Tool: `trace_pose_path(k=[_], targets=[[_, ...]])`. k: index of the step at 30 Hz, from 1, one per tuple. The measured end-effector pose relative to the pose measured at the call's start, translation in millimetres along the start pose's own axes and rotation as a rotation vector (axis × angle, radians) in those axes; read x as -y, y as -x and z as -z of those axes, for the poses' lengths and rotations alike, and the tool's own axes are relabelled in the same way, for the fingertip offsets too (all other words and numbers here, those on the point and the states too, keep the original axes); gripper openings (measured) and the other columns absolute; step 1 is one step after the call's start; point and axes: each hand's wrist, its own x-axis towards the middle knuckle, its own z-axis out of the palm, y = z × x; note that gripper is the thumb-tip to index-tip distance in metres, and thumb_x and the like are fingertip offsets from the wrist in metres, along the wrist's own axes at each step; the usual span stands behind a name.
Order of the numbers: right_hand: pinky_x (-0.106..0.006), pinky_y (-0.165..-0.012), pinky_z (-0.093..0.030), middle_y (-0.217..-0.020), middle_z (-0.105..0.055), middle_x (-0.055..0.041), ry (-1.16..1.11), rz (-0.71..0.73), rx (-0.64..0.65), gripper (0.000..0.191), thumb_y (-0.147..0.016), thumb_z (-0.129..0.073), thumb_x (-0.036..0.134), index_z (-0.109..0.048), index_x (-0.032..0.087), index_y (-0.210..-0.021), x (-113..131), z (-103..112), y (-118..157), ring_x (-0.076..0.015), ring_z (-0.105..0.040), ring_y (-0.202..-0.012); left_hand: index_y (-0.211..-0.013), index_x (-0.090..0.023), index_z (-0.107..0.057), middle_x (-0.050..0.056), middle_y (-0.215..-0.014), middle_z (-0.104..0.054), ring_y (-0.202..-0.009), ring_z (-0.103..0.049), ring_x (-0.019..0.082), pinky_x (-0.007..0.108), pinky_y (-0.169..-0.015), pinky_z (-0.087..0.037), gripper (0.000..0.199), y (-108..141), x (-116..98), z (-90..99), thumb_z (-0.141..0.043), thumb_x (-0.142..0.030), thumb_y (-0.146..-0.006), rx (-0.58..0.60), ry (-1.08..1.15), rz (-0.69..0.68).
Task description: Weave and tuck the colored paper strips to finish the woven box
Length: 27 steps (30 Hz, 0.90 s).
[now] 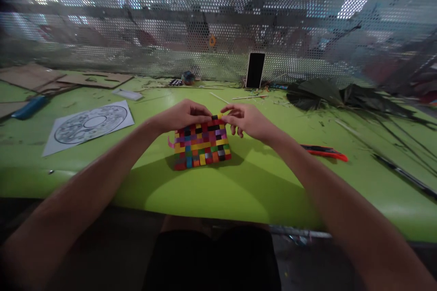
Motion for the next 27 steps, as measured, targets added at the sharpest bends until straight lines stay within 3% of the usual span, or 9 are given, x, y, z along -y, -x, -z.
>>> trace_pose_path(k=[6,11,18,21,24,27], targets=[[-0.024,-0.05,-0.047,-0.071,-0.068,-0.0047,0.022,-0.11,0.023,0.025,-0.088,-0.072,0.039,-0.071,0.014,-0.089,-9.1,1.6,-4.3,-0.0113,-0.057,-0.056,-0.101,-0.017,-0.081,0.007,-0.099,-0.079,-0.084,-0.068,0.019,0.033,-0.082,-0.054,0.031,-3.4,5.5,-4.9,-0.067,-0.041,-0.088,0.005,-0.007,0.007],[-0.025,-0.048,-0.042,-0.067,-0.065,-0.0023,0.083,-0.036,-0.029,0.034,-0.085,-0.074,0.049,-0.065,0.016,-0.084,-15.2,-8.1,-5.3,-0.0108,-0.053,-0.053,-0.097,-0.015,-0.08,0.008,-0.096,-0.078,-0.084,-0.067,0.02,0.034,-0.082,-0.054,0.031,-4.1,5.3,-9.9,-0.066,-0.042,-0.088,-0.006,0.018,0.004],[-0.026,-0.05,-0.034,-0.06,-0.057,0.0024,0.172,0.054,-0.032,0.044,-0.078,-0.078,0.058,-0.064,0.016,-0.078,-15.1,-17.3,-1.5,-0.009,-0.044,-0.051,-0.109,-0.014,-0.072,0.009,-0.101,-0.078,-0.088,-0.069,0.021,0.036,-0.083,-0.054,0.036,-5.8,10.0,-16.2,-0.068,-0.042,-0.086,0.121,0.127,0.0],[-0.027,-0.05,-0.036,-0.06,-0.058,0.0017,0.173,0.038,-0.034,0.042,-0.078,-0.079,0.057,-0.065,0.017,-0.078,-16.2,-15.8,-4.2,-0.0104,-0.045,-0.05,-0.103,-0.016,-0.072,0.008,-0.101,-0.077,-0.088,-0.069,0.02,0.035,-0.084,-0.054,0.028,-5.7,10.8,-19.5,-0.072,-0.034,-0.082,0.137,0.219,-0.013],[-0.03,-0.054,-0.043,-0.069,-0.066,-0.0024,0.241,0.065,-0.008,0.031,-0.079,-0.082,0.045,-0.069,0.018,-0.083,-0.5,-6.5,0.6,-0.0142,-0.054,-0.056,-0.095,-0.016,-0.075,0.007,-0.096,-0.077,-0.085,-0.069,0.02,0.034,-0.083,-0.053,0.021,-5.5,10.8,-19.4,-0.074,-0.03,-0.08,0.096,0.268,0.019],[-0.032,-0.07,-0.051,-0.086,-0.071,-0.0057,0.36,0.262,-0.19,0.012,-0.08,-0.084,0.022,-0.074,0.02,-0.088,35.6,10.5,21.8,-0.0167,-0.062,-0.073,-0.094,-0.017,-0.075,0.007,-0.094,-0.076,-0.081,-0.068,0.019,0.033,-0.079,-0.053,0.018,-7.2,14.9,-14.2,-0.073,-0.029,-0.081,0.011,0.248,0.123]])
